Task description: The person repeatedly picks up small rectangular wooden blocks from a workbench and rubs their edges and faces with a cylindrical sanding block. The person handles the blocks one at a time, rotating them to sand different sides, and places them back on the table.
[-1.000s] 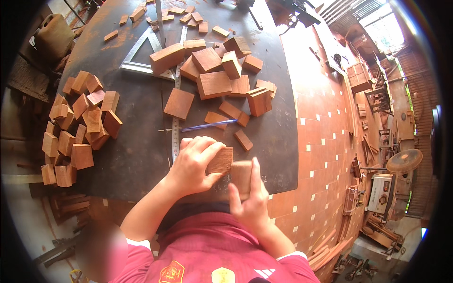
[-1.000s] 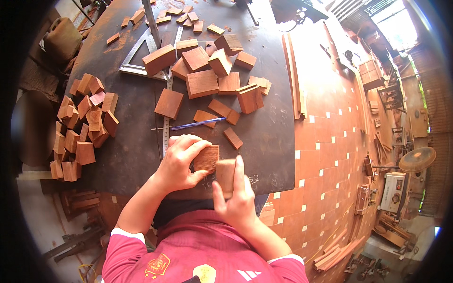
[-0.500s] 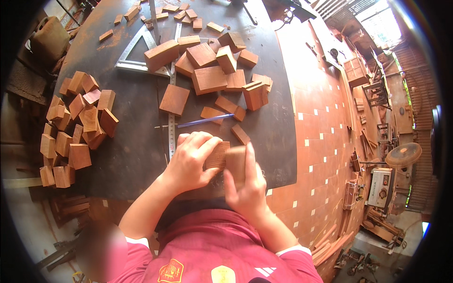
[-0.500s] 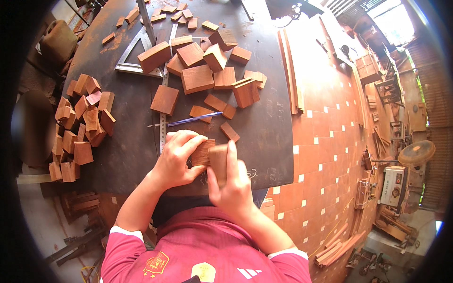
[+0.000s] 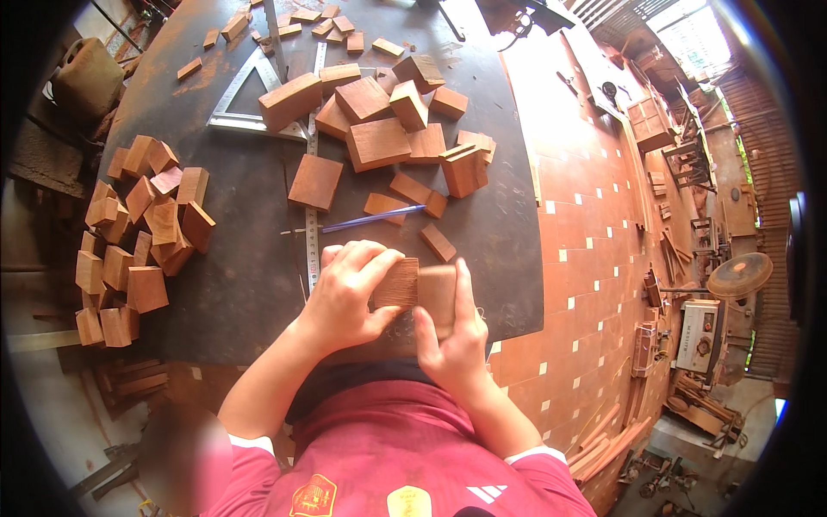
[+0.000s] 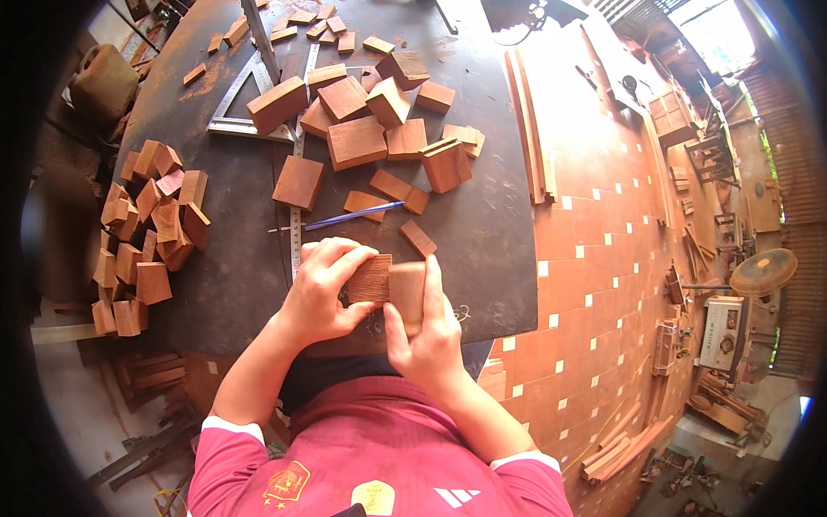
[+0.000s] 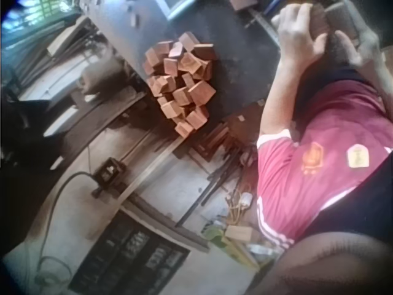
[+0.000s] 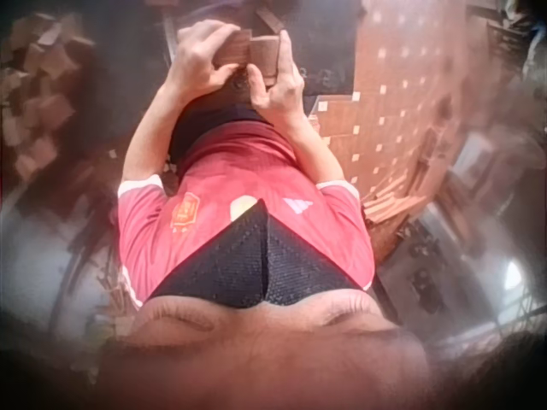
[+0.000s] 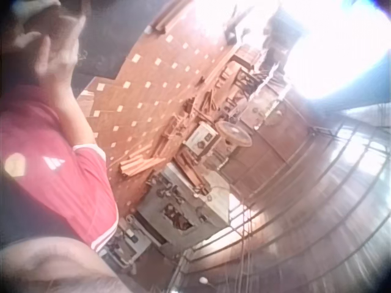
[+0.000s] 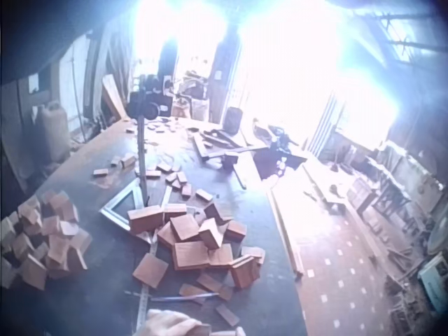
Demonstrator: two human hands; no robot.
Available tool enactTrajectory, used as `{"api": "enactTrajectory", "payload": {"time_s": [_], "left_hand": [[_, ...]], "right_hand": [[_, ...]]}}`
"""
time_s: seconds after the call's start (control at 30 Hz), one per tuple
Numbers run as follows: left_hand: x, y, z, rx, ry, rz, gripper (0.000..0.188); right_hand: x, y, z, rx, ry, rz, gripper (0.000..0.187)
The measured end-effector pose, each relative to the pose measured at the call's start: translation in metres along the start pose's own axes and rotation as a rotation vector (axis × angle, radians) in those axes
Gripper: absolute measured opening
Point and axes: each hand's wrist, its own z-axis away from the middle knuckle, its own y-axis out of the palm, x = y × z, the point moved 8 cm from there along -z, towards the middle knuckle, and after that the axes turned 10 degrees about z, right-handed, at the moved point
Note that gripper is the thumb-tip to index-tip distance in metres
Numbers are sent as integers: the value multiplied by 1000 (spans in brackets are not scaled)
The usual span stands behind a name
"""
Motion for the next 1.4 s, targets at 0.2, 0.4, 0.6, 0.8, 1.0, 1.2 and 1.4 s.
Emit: {"api": "enactTrajectory", "payload": {"time_s": [0.2,0.4,0.6,0.8,1.0,1.2,1.4], "left_hand": [[1,5,2,13,19,-23,70],[-1,2,1,-8,5,-21,70],[-2,5,1,-7,23,-35,68],[2,4,4,-11,-8,-7,68],[4,3,3,-12,-23,-5,67],[0,9,-4,-32,20,-42,68],[-4,9,-3,-45,39,-83,69]], "right_hand": [[-9,1,-12,49,87,-44,83],[-2,-5,18,36,42,-60,83],[-17,7,-19,18,135,-76,81],[-10,0,4,71,118,-42,83],[-2,-4,5,47,88,50,82],[-14,-25,-3,23,42,210,75],[-20,-39,1,-152,-22,267,75]]}}
